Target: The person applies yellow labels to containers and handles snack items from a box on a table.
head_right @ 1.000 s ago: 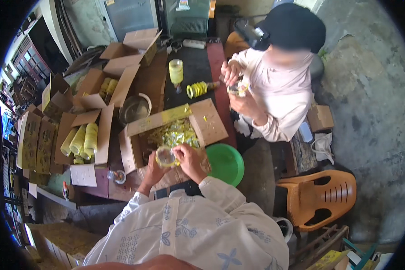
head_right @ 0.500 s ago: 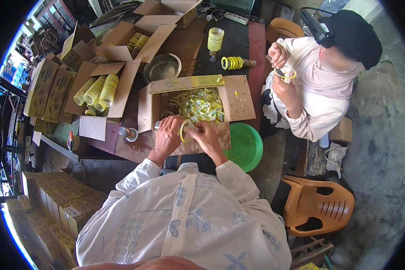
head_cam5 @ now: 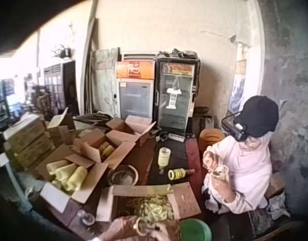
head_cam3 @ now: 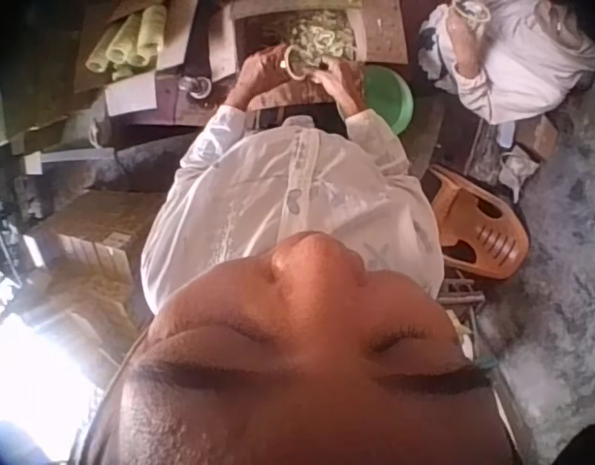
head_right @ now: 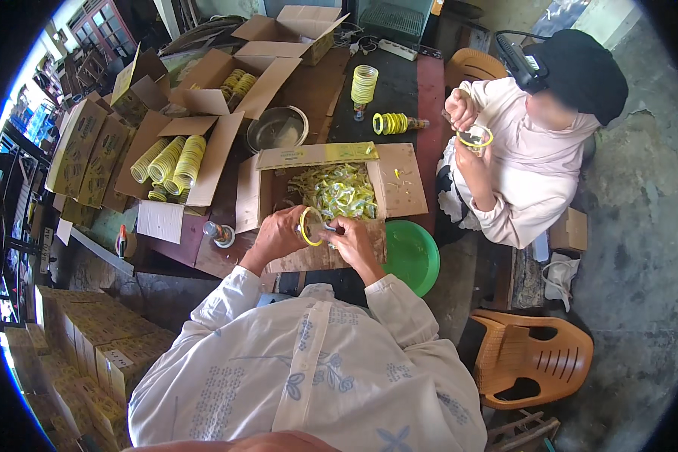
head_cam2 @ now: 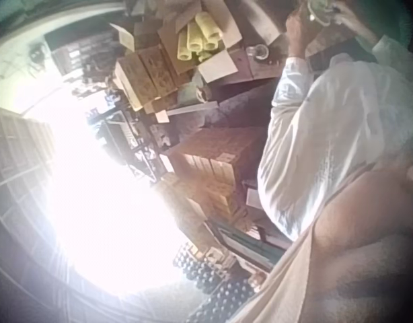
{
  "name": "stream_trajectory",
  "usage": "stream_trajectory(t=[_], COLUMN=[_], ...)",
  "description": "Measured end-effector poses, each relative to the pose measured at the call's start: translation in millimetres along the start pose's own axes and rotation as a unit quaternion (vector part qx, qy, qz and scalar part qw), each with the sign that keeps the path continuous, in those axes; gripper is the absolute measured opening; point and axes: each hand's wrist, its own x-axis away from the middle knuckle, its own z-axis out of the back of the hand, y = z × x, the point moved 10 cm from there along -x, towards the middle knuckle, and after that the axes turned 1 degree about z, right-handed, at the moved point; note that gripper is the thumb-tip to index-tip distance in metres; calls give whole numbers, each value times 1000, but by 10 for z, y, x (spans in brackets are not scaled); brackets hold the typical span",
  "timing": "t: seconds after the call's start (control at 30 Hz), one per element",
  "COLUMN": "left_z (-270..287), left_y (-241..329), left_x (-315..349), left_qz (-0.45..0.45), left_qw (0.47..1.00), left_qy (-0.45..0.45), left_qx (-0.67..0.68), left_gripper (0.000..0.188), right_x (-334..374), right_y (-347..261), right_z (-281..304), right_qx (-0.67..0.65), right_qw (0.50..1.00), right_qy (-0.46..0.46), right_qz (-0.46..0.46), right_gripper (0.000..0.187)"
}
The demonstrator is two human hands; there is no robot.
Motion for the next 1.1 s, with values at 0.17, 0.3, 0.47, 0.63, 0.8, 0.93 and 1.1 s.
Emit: stream_trajectory(t=[0.17,0.3,0.47,0.63,0.8,0.93,1.1], left_z=[-292,-508,-629,-287,-257,-396,-541], left_y=[-340,-512,-547,-25,79,-151,-262], left_x=[107,325,388,363,504,588,733], left_qz=[39,125,75,3,37,90,79], left_qw=[980,927,947,995,993,993,954], left_qy=[-129,-237,-175,80,78,-18,-79], left_qx=[144,263,259,65,86,79,279], left_gripper=[44,47,47,84,83,68,58], right_x=[90,176,274,313,439,569,647], right_y=[128,152,84,234,237,127,143], right_z=[-80,-194,-108,0,-58,-219,-363], right_qx=[-50,-61,-55,-74,-81,-37,-76], right_qw=[997,992,992,995,993,999,995], right_qy=[-37,-90,-66,47,77,-10,-44], right_qz=[-34,-60,-89,-48,-43,-15,-43], right_gripper=[19,21,22,20,18,15,14])
